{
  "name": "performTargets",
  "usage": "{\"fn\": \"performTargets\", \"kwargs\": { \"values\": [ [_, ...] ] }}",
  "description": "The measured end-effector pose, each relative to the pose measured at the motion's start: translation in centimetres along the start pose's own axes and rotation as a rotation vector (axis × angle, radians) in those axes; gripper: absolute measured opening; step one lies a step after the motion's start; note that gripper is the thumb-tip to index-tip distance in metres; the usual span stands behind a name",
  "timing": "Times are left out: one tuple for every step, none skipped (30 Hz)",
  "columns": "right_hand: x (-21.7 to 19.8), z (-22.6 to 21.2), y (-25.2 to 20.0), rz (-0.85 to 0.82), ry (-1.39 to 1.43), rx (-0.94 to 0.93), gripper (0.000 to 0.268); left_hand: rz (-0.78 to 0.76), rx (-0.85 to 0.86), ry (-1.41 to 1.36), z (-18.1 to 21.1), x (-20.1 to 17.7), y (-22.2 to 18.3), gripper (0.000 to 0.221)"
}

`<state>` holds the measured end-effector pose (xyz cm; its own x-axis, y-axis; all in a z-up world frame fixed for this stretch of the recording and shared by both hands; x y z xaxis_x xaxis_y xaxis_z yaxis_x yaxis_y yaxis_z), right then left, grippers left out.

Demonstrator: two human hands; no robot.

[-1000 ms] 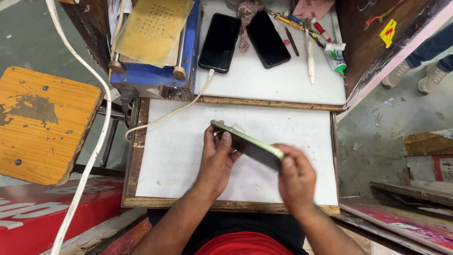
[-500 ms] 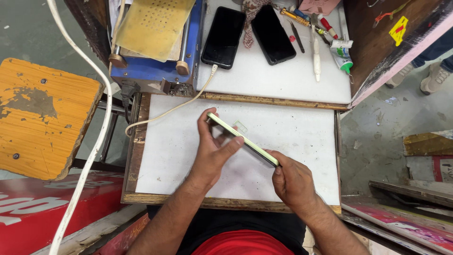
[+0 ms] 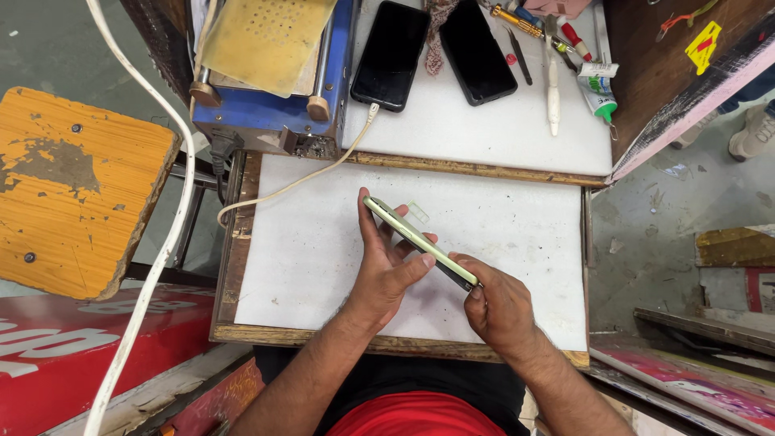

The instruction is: The person removes the back cover of a light green smartphone, then uses a red-handled screwdriver to unscrew and remove the motherboard from the phone's chassis. The back cover and motherboard are placed on the workbench.

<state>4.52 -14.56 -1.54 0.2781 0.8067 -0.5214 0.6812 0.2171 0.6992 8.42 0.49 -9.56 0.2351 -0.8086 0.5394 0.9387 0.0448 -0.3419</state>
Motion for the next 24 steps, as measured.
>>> {"fn": "performTargets", "kwargs": {
  "values": [
    [0.0, -0.1, 0.0, 0.000, 0.006, -0.013, 0.023, -0.010, 0.016, 0.004, 0.1, 0.0, 0.0, 0.136],
    [0.1, -0.1, 0.0, -0.002, 0.012, -0.025, 0.024, -0.024, 0.028, 0.006, 0.2, 0.1, 0.0, 0.136],
    [0.1, -0.2, -0.1, -0.003, 0.018, -0.037, 0.025, -0.039, 0.041, 0.007, 0.3, 0.2, -0.1, 0.136],
    [0.1, -0.1, -0.2, -0.017, 0.029, -0.031, 0.027, -0.053, 0.056, 0.009, 0.5, 0.3, -0.2, 0.136],
    [0.0, -0.2, -0.4, -0.032, 0.040, -0.025, 0.029, -0.077, 0.050, -0.029, 0.7, 0.5, -0.3, 0.135],
    [0.0, -0.2, -0.6, -0.048, 0.052, -0.019, 0.031, -0.100, 0.045, -0.067, 0.9, 0.6, -0.5, 0.133],
    [-0.2, 0.4, -0.7, -0.048, 0.111, 0.055, 0.036, -0.123, 0.040, -0.105, 1.2, 0.8, -0.6, 0.131],
    [-0.3, 1.0, -0.9, -0.048, 0.169, 0.129, 0.042, -0.182, 0.004, -0.187, 1.2, 1.4, -0.9, 0.120],
    [-0.3, 1.6, -1.1, -0.049, 0.226, 0.204, 0.048, -0.241, -0.033, -0.269, 1.3, 2.0, -1.3, 0.109],
    [0.2, 3.5, -1.5, -0.015, 0.402, 0.426, 0.057, -0.300, -0.071, -0.351, 1.3, 2.6, -1.8, 0.100],
    [1.4, 5.3, -2.2, 0.022, 0.576, 0.649, 0.070, -0.312, -0.135, -0.441, 1.0, 2.7, -1.9, 0.090],
    [2.6, 6.7, -3.2, 0.062, 0.749, 0.871, 0.086, -0.324, -0.198, -0.530, 0.7, 2.9, -2.1, 0.081],
    [3.9, 7.2, -4.0, -0.013, 0.869, 1.013, 0.089, -0.336, -0.261, -0.619, 0.2, 3.0, -2.2, 0.073],
    [5.1, 7.5, -4.6, -0.089, 0.987, 1.153, 0.092, -0.395, -0.289, -0.652, -0.2, 3.4, -2.4, 0.066],
    [6.2, 7.3, -5.3, -0.168, 1.107, 1.290, 0.096, -0.455, -0.317, -0.685, -0.7, 3.7, -2.6, 0.060],
    [6.4, 6.7, -4.6, -0.205, 1.166, 1.244, 0.097, -0.514, -0.346, -0.717, -1.2, 4.0, -2.9, 0.057],
    [6.7, 6.4, -3.5, -0.241, 1.224, 1.196, 0.100, -0.420, -0.399, -0.665, -2.8, 3.3, -2.4, 0.053],
    [6.8, 6.2, -2.5, -0.272, 1.278, 1.147, 0.102, -0.329, -0.453, -0.611, -4.3, 2.8, -2.0, 0.050],
    [6.7, 6.5, -1.8, -0.240, 1.305, 1.155, 0.102, -0.237, -0.504, -0.555, -5.5, 2.1, -1.7, 0.047],
    [6.7, 6.9, -1.3, -0.213, 1.332, 1.160, 0.102, -0.201, -0.472, -0.358, -5.9, 1.6, -1.3, 0.050],
    [6.7, 7.2, -1.0, -0.185, 1.359, 1.165, 0.102, -0.165, -0.436, -0.162, -5.9, 0.9, -1.0, 0.054],
    [6.8, 7.5, -1.2, -0.164, 1.348, 1.180, 0.099, -0.124, -0.395, 0.031, -5.5, 0.3, -0.8, 0.059],
    [6.8, 7.8, -1.5, -0.143, 1.336, 1.195, 0.096, -0.124, -0.214, 0.436, -4.2, -0.1, -0.8, 0.052],
    [7.0, 8.2, -1.5, -0.125, 1.327, 1.206, 0.095, -0.114, -0.018, 0.839, -2.3, -0.4, -1.1, 0.046]
  ]
}}
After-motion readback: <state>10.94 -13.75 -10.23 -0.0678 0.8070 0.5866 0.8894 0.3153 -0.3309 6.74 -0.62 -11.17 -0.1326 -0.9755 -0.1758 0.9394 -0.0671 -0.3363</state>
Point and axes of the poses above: each hand's wrist, its own y-axis towards the middle knuckle, its own x-axis out of the palm, z = x × y, the point moved 10 cm from there along y, towards the middle knuckle, and after that the axes turned 13 degrees about z, right-handed, at the moved point
